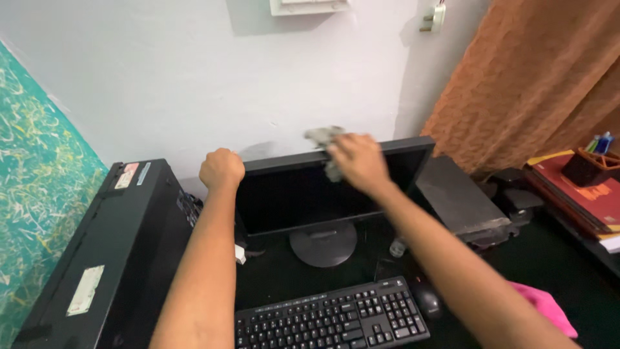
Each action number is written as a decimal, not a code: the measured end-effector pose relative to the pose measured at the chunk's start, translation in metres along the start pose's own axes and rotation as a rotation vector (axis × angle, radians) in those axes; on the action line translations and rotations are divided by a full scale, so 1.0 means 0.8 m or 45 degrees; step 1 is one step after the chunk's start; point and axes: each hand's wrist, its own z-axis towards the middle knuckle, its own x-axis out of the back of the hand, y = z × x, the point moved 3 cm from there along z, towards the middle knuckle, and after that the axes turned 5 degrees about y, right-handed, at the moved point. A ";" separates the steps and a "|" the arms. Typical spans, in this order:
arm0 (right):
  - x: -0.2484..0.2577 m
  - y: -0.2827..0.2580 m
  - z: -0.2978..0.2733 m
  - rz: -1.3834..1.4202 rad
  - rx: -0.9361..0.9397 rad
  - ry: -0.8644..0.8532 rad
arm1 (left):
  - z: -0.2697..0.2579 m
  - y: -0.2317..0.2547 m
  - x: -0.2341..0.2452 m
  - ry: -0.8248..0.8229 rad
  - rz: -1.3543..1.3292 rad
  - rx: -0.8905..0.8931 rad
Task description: The person wipes a computer keyboard with a cloth, then sprays a cleaning solution onto the cloth and wipes the monitor screen and its stand. The person also wipes the computer tower and places the spray bottle on the desk.
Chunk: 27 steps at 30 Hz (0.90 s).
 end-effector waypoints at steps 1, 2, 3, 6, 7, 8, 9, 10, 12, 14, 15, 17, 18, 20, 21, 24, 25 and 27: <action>0.015 0.027 -0.002 -0.030 0.010 0.066 | 0.003 0.000 -0.003 0.012 -0.007 -0.001; 0.027 0.051 -0.004 -0.060 0.020 0.131 | 0.006 -0.001 -0.007 0.025 -0.014 -0.001; 0.032 0.070 -0.005 -0.056 -0.015 0.136 | 0.010 -0.004 -0.012 0.006 -0.056 -0.002; 0.022 0.090 -0.014 -0.038 -0.089 0.218 | 0.013 -0.025 -0.028 -0.094 -0.551 -0.032; 0.013 0.084 -0.015 0.028 -0.125 0.295 | 0.017 -0.029 -0.030 -0.152 -0.968 -0.090; 0.002 0.073 -0.021 0.097 -0.162 0.369 | 0.014 -0.041 -0.036 -0.278 -1.331 0.050; -0.013 0.049 -0.032 0.085 -0.038 0.457 | 0.009 -0.052 -0.045 -0.416 -1.685 0.187; -0.031 0.021 -0.040 0.071 0.085 0.548 | 0.009 -0.059 -0.049 -0.405 -1.707 0.104; -0.074 -0.041 -0.057 -0.089 0.143 0.543 | 0.006 -0.069 -0.060 -0.441 -1.752 0.026; -0.118 -0.102 -0.062 0.048 0.143 0.524 | 0.017 -0.066 -0.068 -0.529 -1.815 -0.010; -0.142 -0.131 -0.063 0.119 0.131 0.482 | 0.020 -0.065 -0.072 -0.515 -1.753 -0.006; -0.183 -0.176 -0.065 0.212 0.210 0.469 | 0.029 -0.063 -0.073 -0.497 -1.629 0.003; -0.201 -0.189 -0.068 0.234 0.301 0.499 | 0.033 -0.063 -0.070 -0.456 -1.586 0.025; -0.257 -0.191 -0.079 0.141 0.358 -0.186 | 0.033 -0.064 -0.065 -0.398 -1.520 0.037; -0.285 -0.186 -0.100 0.092 0.366 -0.542 | 0.024 -0.065 -0.067 -0.401 -1.517 0.037; -0.335 -0.150 -0.150 0.102 0.625 -0.587 | 0.012 -0.063 -0.061 -0.415 -1.571 -0.005; -0.351 -0.136 -0.160 0.125 0.656 -0.522 | 0.016 -0.060 -0.055 -0.374 -1.558 -0.054; -0.372 -0.108 -0.192 0.175 0.719 -0.405 | 0.014 -0.056 -0.051 -0.341 -1.568 -0.070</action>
